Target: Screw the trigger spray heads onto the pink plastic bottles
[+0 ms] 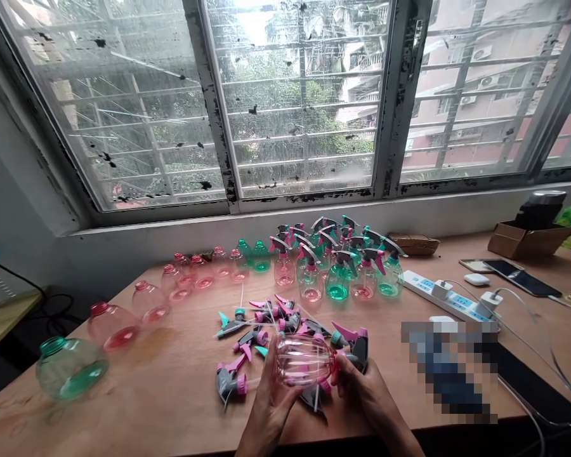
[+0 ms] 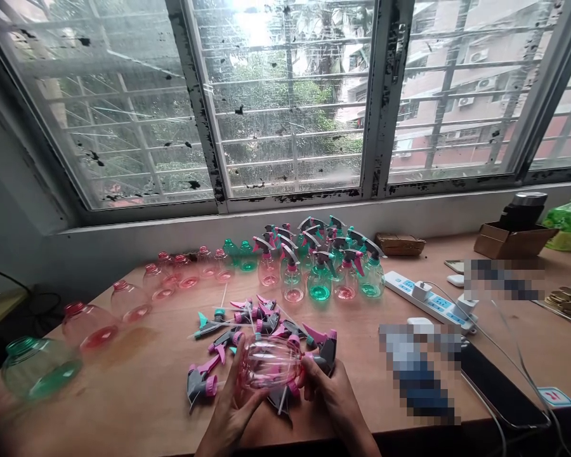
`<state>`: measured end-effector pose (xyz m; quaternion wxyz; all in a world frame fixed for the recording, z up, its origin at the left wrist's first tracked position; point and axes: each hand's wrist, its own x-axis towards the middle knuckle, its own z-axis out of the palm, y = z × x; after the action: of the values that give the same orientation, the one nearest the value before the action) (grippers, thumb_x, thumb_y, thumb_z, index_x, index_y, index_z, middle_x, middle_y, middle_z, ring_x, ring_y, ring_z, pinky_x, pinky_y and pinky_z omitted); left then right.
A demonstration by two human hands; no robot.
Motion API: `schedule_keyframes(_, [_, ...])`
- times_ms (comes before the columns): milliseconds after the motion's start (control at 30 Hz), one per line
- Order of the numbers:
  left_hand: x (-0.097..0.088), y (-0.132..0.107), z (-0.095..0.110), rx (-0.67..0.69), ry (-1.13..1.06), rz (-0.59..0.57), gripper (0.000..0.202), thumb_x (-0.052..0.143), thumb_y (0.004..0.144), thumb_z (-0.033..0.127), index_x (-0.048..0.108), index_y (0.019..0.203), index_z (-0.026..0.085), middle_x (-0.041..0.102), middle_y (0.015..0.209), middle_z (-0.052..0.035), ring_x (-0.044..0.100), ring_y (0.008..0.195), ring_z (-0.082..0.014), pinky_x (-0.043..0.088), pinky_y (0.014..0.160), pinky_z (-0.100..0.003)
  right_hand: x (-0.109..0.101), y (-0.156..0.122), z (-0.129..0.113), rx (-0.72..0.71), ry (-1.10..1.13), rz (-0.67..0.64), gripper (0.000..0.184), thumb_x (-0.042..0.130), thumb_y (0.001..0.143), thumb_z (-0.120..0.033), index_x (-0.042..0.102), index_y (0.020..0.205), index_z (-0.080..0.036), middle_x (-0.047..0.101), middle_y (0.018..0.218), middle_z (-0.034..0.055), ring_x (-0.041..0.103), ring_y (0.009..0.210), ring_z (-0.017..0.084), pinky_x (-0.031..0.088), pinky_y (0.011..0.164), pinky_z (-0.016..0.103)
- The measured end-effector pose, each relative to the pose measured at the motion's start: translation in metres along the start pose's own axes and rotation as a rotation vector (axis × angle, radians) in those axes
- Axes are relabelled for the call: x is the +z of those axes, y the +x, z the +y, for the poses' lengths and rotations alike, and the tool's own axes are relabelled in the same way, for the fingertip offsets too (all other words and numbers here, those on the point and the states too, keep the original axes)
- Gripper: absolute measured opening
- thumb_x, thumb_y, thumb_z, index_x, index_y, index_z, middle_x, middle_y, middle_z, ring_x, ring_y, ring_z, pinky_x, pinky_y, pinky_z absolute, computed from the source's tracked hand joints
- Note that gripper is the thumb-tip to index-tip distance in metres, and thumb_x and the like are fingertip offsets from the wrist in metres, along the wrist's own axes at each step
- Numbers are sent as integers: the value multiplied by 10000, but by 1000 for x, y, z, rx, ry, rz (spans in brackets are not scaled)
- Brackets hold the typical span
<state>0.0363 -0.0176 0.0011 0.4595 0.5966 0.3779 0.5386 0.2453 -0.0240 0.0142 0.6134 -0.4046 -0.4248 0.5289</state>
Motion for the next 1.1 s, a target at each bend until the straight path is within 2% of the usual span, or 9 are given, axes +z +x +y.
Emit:
schedule_keyframes(133, [-5,0,-3,-21,-49,-35,1098,853,742,481,184,1604,361,246,1704,-71,197,1561,-349,157,1277,-499,0,0,1,-6,19,-16,438,799,777,-586,671,792,-167,704,582,12,571,458,130,415,453,225])
schedule_keyframes(267, [-8,1,-3,-95,-59,-44,970,796,796,500,272,1591,318,304,1679,-112,327,1511,-392,288,1236,-533,-1,0,-1,-10,1,-45,440,800,774,-589,672,786,-168,709,570,18,574,437,131,419,454,232])
schedule_keyframes(467, [-3,2,-1,-31,3,-20,950,830,799,357,280,1571,409,356,1664,-50,318,1527,-329,251,1257,-484,0,-1,-4,-1,-37,5,542,734,809,-637,662,593,-145,644,502,25,561,425,124,404,448,230])
schedule_keyframes(567, [-4,2,-4,1,-73,-28,1152,887,698,479,178,1601,383,247,1704,-71,235,1549,-363,247,1259,-481,0,-1,-2,11,-3,12,479,781,774,-615,679,703,-153,685,552,25,568,437,128,409,450,226])
schedule_keyframes(633, [-5,3,-5,-13,-125,-48,1106,813,743,579,171,1610,336,234,1704,-105,227,1548,-377,260,1252,-495,0,0,0,0,14,6,454,800,765,-599,680,779,-161,697,570,17,564,438,126,411,452,225])
schedule_keyframes(733, [-7,2,-5,-70,-90,-85,901,742,854,498,259,1594,321,283,1689,-104,287,1532,-362,251,1255,-511,-2,0,2,-25,4,-14,436,781,800,-579,674,759,-158,690,576,14,556,443,118,413,466,225])
schedule_keyframes(833, [-6,1,-5,-28,-27,-61,828,774,847,392,344,1554,369,254,1703,-43,196,1563,-333,209,1268,-505,-3,1,3,-22,3,16,446,757,828,-570,658,695,-156,677,569,15,543,441,112,401,462,228])
schedule_keyframes(933, [-4,0,-5,-5,-35,-47,905,810,809,407,311,1563,388,252,1704,-42,153,1573,-326,183,1271,-505,-4,1,5,-22,1,23,442,755,835,-561,649,689,-158,669,567,15,538,447,115,404,467,236])
schedule_keyframes(1100, [-4,1,-1,-12,-118,-22,1040,797,764,574,229,1599,327,260,1695,-113,220,1553,-386,307,1233,-517,-5,2,8,-31,13,-79,408,801,795,-548,679,872,-167,681,583,4,555,463,138,419,472,251])
